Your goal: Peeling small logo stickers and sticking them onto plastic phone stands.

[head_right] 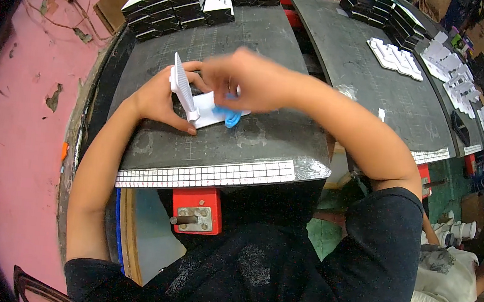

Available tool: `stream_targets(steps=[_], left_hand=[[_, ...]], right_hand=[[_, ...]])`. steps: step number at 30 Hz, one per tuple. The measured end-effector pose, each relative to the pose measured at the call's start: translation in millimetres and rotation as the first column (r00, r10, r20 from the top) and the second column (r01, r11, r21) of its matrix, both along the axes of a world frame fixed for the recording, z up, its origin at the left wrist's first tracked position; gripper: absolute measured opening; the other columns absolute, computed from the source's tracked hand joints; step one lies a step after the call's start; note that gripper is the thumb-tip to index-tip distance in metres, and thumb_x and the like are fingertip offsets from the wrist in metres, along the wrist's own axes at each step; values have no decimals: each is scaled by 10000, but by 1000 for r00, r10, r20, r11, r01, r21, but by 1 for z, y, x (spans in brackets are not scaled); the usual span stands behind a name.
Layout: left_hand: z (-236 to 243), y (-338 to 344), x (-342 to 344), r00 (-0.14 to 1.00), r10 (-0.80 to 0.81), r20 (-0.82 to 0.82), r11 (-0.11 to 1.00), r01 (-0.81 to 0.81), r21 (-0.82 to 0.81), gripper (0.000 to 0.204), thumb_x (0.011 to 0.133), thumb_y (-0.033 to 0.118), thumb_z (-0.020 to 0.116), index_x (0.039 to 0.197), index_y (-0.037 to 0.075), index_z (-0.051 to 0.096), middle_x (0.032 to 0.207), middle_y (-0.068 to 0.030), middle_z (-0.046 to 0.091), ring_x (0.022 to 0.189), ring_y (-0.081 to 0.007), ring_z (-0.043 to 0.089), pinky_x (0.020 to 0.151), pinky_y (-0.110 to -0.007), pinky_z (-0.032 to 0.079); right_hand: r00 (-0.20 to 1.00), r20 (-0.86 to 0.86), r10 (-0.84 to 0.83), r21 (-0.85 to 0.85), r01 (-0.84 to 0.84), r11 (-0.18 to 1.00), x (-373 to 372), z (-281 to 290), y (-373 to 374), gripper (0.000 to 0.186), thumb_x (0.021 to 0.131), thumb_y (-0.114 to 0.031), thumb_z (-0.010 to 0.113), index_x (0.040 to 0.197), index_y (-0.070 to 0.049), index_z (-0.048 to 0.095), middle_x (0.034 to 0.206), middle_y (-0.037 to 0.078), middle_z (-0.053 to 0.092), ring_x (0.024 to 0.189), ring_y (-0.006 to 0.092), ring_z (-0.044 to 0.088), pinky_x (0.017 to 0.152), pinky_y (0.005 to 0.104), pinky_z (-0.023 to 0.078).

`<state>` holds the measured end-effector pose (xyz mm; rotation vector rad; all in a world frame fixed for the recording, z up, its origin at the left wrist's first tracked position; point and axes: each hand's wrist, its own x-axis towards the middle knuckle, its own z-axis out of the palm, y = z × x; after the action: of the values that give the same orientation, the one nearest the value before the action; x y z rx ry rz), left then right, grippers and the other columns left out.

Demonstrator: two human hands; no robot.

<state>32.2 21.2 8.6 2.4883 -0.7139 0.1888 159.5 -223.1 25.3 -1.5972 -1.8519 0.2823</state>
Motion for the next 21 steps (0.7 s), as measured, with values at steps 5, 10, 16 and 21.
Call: stream_targets(steps=[5,10,16,21], left_hand=[[5,1,-1,1000,11,-14,998,-10,56,748,525,386,1037,1145,53,784,1434,-181,664,1280,-375,679,1127,-471,516],[-1,20,7,993,-111,45,994,112,-2,792,539,442,1012,1184,41,789,1464,-196,659,1332,-383,655,1146,-485,483],[8,40,5,982,51,180,929,20,-371,993,866,909,598,1154,-29,749,1270,-191,748,1235,-328,701,1093,-450,501],[38,33,-13,723,371,583,785,91,-612,782,1074,740,454,1042,-13,662,1052,-151,694,971,-224,671,853,-339,517]], right_hand=[[998,-57,10,-115,-16,993,11,-1,1,235,901,6,812,949,-29,585,939,85,792,863,164,779,794,323,629],[844,-527,-102,259,273,927,36,-19,7,227,886,21,805,1010,-77,640,927,4,786,903,99,757,755,245,621],[997,-58,-53,7,54,999,19,0,1,163,880,3,802,1027,-34,744,990,53,813,923,143,789,784,340,649],[837,-302,-456,429,546,719,84,-12,-4,117,969,-16,785,1072,8,734,1040,67,787,1013,130,766,828,275,629]])
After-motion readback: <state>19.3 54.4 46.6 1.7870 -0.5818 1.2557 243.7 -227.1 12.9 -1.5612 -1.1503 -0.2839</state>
